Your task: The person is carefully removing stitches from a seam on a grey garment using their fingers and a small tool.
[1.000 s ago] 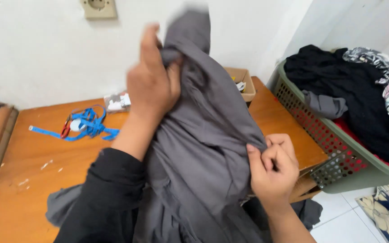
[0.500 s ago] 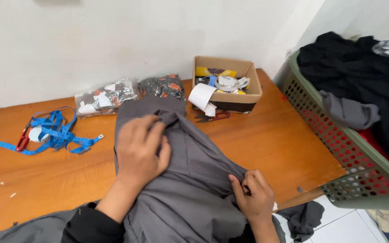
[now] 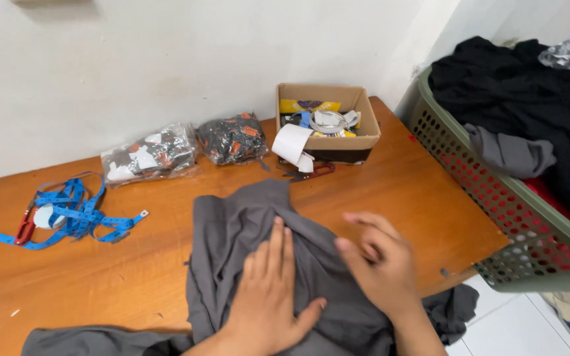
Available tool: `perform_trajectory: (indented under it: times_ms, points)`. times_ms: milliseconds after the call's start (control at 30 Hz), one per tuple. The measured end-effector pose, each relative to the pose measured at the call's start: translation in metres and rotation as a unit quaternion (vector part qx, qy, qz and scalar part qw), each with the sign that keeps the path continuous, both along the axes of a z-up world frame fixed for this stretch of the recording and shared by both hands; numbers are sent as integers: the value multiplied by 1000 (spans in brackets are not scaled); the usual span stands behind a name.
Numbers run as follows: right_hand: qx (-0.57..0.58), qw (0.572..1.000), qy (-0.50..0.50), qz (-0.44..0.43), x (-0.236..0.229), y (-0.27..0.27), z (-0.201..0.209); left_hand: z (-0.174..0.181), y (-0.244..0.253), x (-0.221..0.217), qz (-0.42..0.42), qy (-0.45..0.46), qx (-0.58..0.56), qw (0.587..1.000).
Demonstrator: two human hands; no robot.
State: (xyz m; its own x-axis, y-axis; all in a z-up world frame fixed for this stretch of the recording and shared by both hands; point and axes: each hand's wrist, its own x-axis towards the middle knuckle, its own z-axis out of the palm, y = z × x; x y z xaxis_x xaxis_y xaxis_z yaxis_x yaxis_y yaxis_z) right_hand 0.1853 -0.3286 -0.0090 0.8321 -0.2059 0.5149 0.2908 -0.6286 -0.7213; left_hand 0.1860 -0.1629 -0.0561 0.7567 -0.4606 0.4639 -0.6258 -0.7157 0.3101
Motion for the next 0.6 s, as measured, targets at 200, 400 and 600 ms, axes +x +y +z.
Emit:
perform_trajectory:
  times_ms: [200, 400, 600]
  points:
    - [-57, 976, 175, 118, 43, 8, -16, -4, -7, -15, -72, 25, -55, 996]
    - [278, 937, 108, 181, 39, 2, -51, 16, -1, -4, 39, 50, -141, 988]
    - [420, 884, 118, 169, 47, -13, -85, 22, 1, -1, -10, 96, -205, 974]
